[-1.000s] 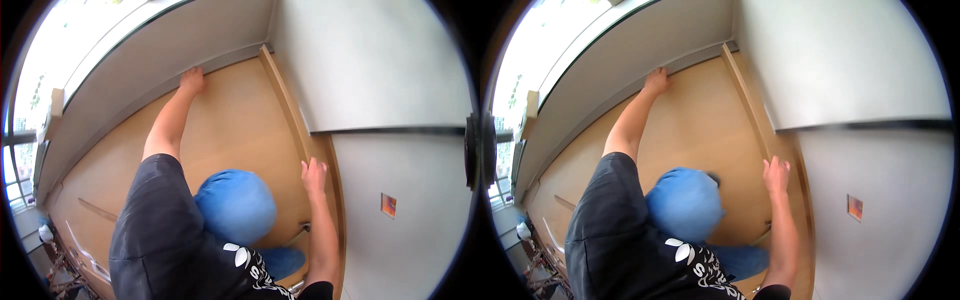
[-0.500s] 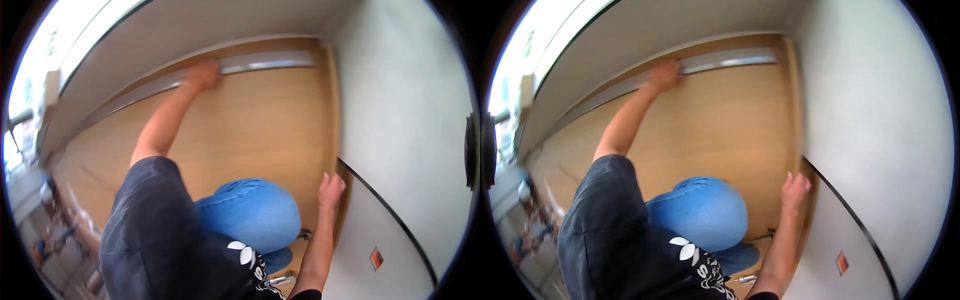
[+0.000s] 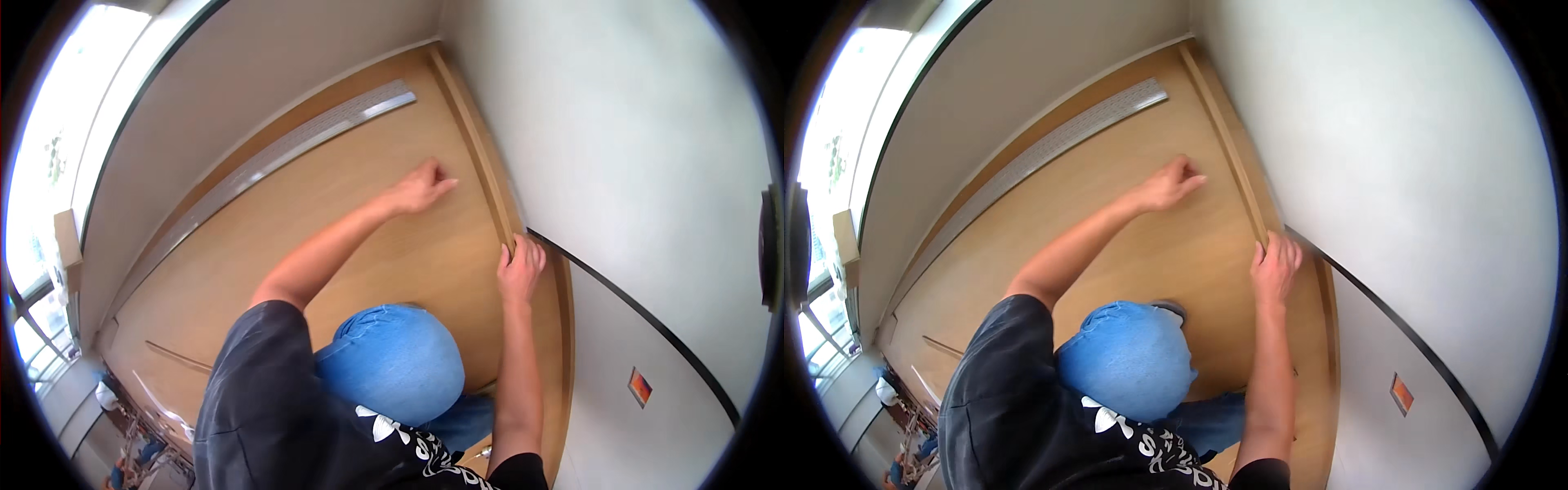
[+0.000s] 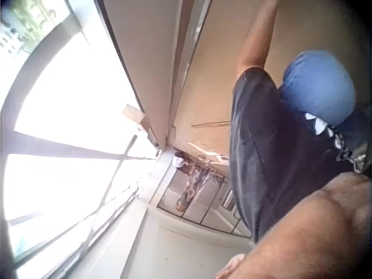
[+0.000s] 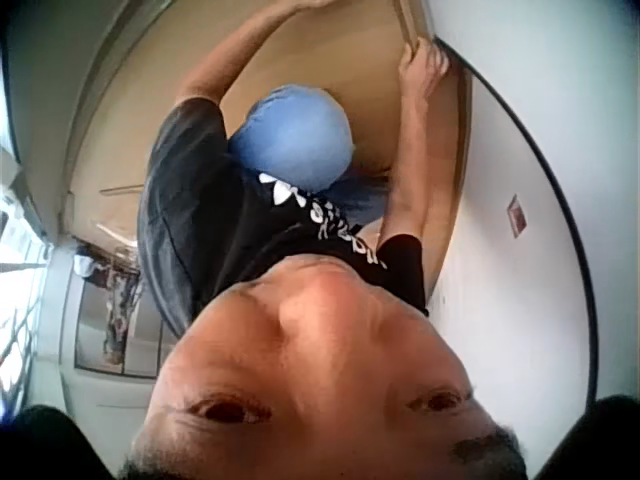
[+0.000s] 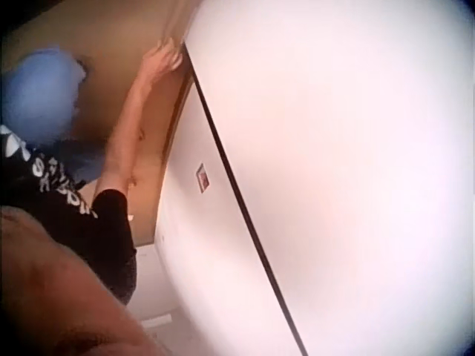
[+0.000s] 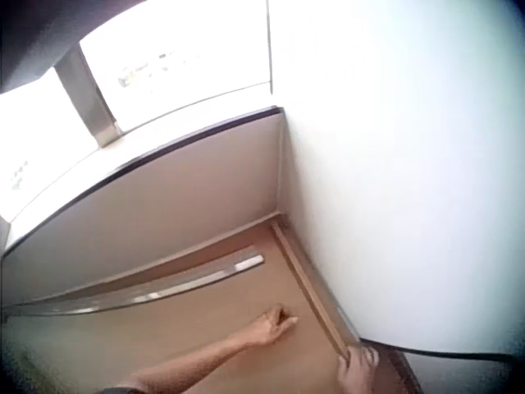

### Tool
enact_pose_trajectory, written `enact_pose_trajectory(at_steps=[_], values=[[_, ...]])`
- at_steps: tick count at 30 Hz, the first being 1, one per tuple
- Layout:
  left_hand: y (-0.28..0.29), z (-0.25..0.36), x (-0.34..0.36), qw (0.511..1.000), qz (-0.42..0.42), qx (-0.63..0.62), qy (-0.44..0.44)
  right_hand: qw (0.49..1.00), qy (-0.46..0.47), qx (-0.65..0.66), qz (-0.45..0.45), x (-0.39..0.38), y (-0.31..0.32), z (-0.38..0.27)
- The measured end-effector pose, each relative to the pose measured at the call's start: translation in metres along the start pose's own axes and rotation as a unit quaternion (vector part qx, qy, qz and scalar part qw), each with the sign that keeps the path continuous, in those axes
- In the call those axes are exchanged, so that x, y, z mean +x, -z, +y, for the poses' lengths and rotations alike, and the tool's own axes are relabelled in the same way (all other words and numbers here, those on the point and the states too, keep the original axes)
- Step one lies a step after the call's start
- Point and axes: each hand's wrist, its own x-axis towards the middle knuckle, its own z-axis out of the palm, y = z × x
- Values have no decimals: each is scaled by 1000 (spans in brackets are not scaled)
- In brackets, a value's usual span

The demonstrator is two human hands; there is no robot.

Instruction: The person installs wood trim along the base and corners of a wall. The person positions sections of trim, uses a hammer to set them, and then uses a pneumatic nail gun to secure the wood to the wall and to other pieces of trim.

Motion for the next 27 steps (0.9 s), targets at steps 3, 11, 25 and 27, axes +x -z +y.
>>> enact_pose_trajectory(at_steps=[3,11,25,27], values=[[-26,39,47,994,-21,-83,62,997,-53,-16,50,-19,16,-11],[-37,32,94,985,138,-105,2,848,-357,358,162,-37,-21,-19],[-18,60,122,989,139,-55,-15,864,-344,331,162,-13,-33,23],[-16,60,125,989,129,-69,-9,871,-334,318,171,-14,-38,25]])
